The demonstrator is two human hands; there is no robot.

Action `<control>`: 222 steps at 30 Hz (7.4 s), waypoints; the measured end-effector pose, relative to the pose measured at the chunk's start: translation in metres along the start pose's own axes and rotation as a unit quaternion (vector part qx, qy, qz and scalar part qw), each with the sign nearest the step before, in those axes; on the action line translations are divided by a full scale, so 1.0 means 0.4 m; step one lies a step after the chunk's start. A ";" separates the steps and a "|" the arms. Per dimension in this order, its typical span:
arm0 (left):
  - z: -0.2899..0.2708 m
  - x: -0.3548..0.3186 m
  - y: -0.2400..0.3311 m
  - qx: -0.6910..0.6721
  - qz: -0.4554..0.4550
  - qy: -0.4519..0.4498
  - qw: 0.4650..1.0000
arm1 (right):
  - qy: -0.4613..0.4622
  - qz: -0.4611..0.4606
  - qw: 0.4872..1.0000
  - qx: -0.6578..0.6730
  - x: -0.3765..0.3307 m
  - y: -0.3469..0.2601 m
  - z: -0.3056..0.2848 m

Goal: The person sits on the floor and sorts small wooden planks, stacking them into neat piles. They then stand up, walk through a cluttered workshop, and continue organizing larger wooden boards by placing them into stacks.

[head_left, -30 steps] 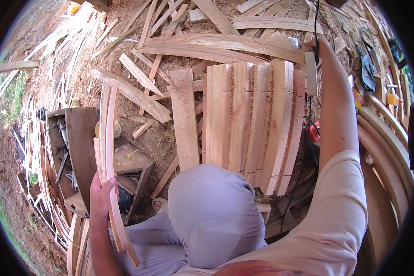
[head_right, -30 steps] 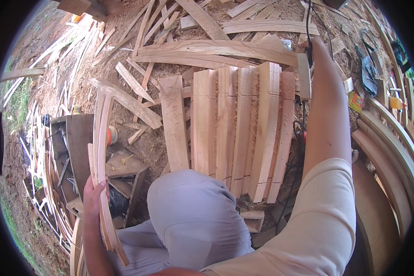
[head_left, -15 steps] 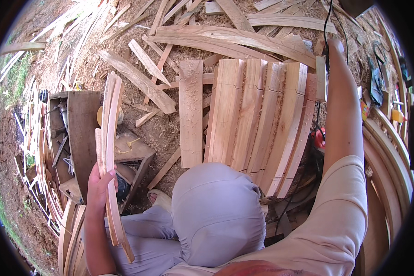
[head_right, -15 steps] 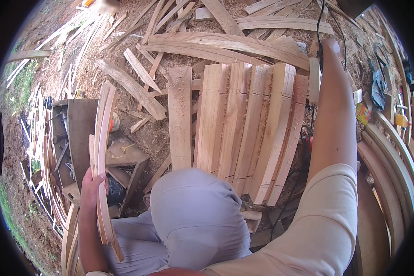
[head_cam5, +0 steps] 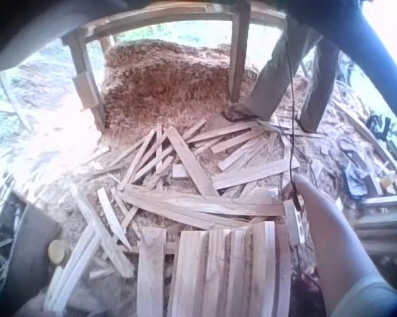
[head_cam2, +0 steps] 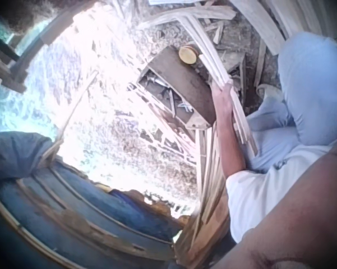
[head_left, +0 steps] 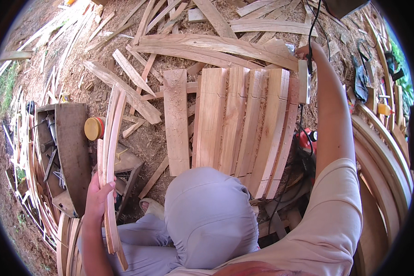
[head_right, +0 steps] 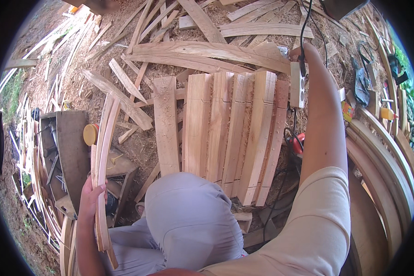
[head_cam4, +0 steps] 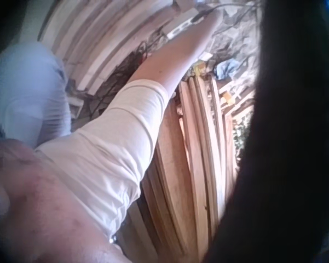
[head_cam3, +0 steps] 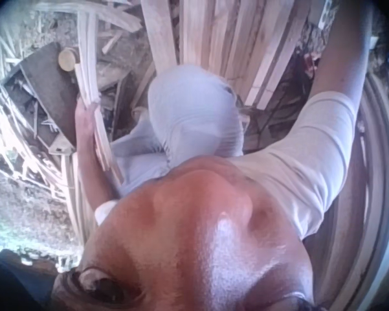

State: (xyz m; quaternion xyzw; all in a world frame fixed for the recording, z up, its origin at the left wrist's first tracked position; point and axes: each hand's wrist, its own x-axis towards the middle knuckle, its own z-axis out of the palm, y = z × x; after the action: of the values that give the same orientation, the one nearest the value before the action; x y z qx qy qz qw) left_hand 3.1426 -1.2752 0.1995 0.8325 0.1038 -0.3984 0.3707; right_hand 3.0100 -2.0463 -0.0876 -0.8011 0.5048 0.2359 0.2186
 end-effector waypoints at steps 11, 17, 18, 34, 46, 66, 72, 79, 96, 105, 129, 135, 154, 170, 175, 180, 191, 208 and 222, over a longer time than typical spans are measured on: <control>-0.025 0.014 -0.010 -0.011 -0.002 0.009 1.000 | 0.074 0.045 0.996 -0.016 0.148 0.140 -0.052; 0.009 -0.018 -0.012 -0.002 0.023 0.043 0.999 | -0.048 0.019 0.997 -0.063 0.060 0.037 -0.020; 0.013 -0.020 -0.011 -0.001 0.019 0.037 0.999 | -0.050 0.019 0.996 -0.073 0.061 0.036 -0.024; 0.020 -0.028 -0.019 0.010 0.009 0.025 1.000 | 0.106 -0.028 0.991 -0.073 0.029 0.041 -0.030; -0.015 -0.011 0.019 0.006 -0.001 -0.027 1.000 | 0.180 0.090 0.977 -0.067 -0.182 0.212 -0.040; 0.036 -0.104 0.121 -0.057 0.115 -0.197 0.972 | 0.047 -0.050 0.959 0.275 -1.160 0.362 0.075; -0.088 -0.374 0.150 -0.054 0.035 -0.228 0.972 | -0.023 0.186 0.792 0.581 -1.626 0.044 -0.181; -0.310 -0.659 0.208 -0.034 -0.029 -0.212 0.976 | -0.076 0.249 0.617 0.743 -2.003 -0.069 -0.289; -0.430 -0.811 0.689 -0.048 0.080 -0.192 0.977 | -0.024 0.069 0.526 0.848 -2.667 -0.218 -0.654; -0.463 -0.759 0.765 0.074 0.117 -0.297 0.945 | 0.173 0.213 0.746 0.607 -2.649 -0.200 -0.427; -0.475 -0.645 0.692 0.269 0.106 -0.335 0.897 | -0.006 0.372 0.856 0.359 -2.805 -0.254 -0.039; -0.409 -0.721 0.707 0.271 0.102 -0.341 0.894 | -0.080 0.321 0.877 0.350 -2.811 -0.224 0.039; -0.350 -0.749 0.568 0.350 0.085 -0.360 0.861 | -0.115 0.333 0.567 0.745 -2.895 -0.246 0.043; -0.359 -0.729 0.668 0.164 0.190 -0.458 0.853 | 0.004 0.193 0.667 0.720 -2.833 -0.456 -0.233; -0.350 -0.900 0.820 0.027 0.205 -0.552 0.808 | 0.117 0.070 0.535 0.834 -2.797 -0.549 -0.329; -0.320 -0.976 0.929 -0.044 0.218 -0.597 0.771 | 0.211 0.018 0.587 0.782 -2.777 -0.639 -0.490; -0.132 -1.190 0.830 -0.069 0.308 -0.569 0.759 | 0.289 0.078 0.790 0.535 -2.725 -0.744 -0.516; 0.051 -1.382 0.461 0.096 0.120 -0.641 0.752 | 0.244 0.207 0.722 0.613 -2.964 -0.563 -0.349; 0.319 -1.528 -0.026 0.708 0.255 -0.597 0.278 | 0.158 0.303 0.559 0.755 -3.261 -0.302 0.033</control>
State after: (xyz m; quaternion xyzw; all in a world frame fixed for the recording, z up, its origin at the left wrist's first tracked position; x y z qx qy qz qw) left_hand 2.6590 -1.2824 0.5943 0.2822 -0.6871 -0.5867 -0.3226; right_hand 2.6236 -1.0704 0.6963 -0.1670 0.7379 -0.3095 0.5760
